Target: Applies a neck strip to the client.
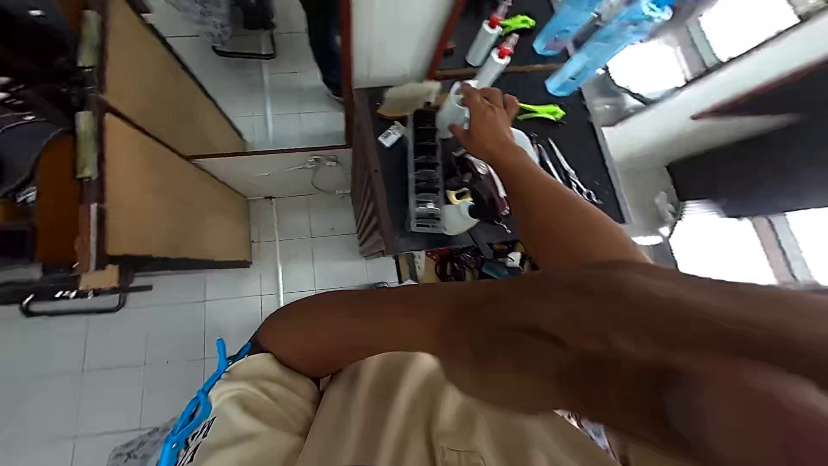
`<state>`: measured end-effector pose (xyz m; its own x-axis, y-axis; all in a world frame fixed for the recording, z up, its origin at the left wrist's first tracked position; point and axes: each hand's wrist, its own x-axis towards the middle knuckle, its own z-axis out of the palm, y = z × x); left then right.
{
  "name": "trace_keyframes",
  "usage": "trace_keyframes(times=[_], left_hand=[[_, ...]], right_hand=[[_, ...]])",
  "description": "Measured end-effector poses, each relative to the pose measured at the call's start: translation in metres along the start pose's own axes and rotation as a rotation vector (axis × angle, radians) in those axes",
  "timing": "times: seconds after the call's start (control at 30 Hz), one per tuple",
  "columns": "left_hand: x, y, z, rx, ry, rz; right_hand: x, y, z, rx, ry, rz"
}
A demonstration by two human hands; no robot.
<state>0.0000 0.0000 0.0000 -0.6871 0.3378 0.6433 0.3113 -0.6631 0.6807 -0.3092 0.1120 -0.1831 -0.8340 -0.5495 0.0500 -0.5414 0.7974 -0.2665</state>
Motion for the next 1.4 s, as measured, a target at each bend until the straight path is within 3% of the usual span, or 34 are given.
trace_keyframes(times=[0.07, 0.13, 0.27, 0.43, 0.57, 0.7, 0.83, 1.0, 1.13, 1.27, 1.4], left_hand=[[-0.011, -0.023, -0.014, 0.081, 0.042, 0.173], [-0.034, -0.034, -0.026, 0.299, 0.065, 0.180], [-0.112, -0.046, -0.044, 0.665, 0.174, -0.112], [-0.179, -0.061, -0.042, 0.683, 0.484, -0.487], [-0.199, -0.069, -0.031, 0.811, 0.489, -0.648], [-0.208, -0.099, -0.020, 0.971, 0.419, -1.023], [-0.221, -0.163, -0.013, 1.077, 0.274, -1.382], [-0.227, -0.206, 0.014, 1.222, 0.339, -1.409], [-0.241, -0.221, 0.043, 1.328, 0.401, -1.413], [-0.256, -0.227, 0.080, 1.395, 0.301, -1.523], [-0.266, -0.229, 0.102, 1.480, 0.222, -1.559]], right_hand=[[0.006, -0.008, -0.001, -0.004, -0.008, -0.026], [0.010, -0.009, -0.003, -0.018, -0.004, -0.033], [0.017, -0.003, -0.004, -0.020, -0.001, -0.081], [0.013, 0.003, -0.014, 0.040, 0.025, -0.058], [-0.023, -0.002, -0.039, 0.265, 0.217, -0.070], [-0.125, 0.005, -0.060, 0.489, 0.403, -0.074], [-0.271, 0.057, -0.043, 0.583, 0.497, 0.141], [-0.470, 0.126, 0.005, 0.610, 0.401, 0.509], [-0.604, 0.131, 0.037, 0.615, 0.323, 0.739], [-0.662, 0.114, 0.063, 0.676, 0.309, 0.859], [-0.631, 0.102, 0.071, 0.686, 0.218, 0.744]])
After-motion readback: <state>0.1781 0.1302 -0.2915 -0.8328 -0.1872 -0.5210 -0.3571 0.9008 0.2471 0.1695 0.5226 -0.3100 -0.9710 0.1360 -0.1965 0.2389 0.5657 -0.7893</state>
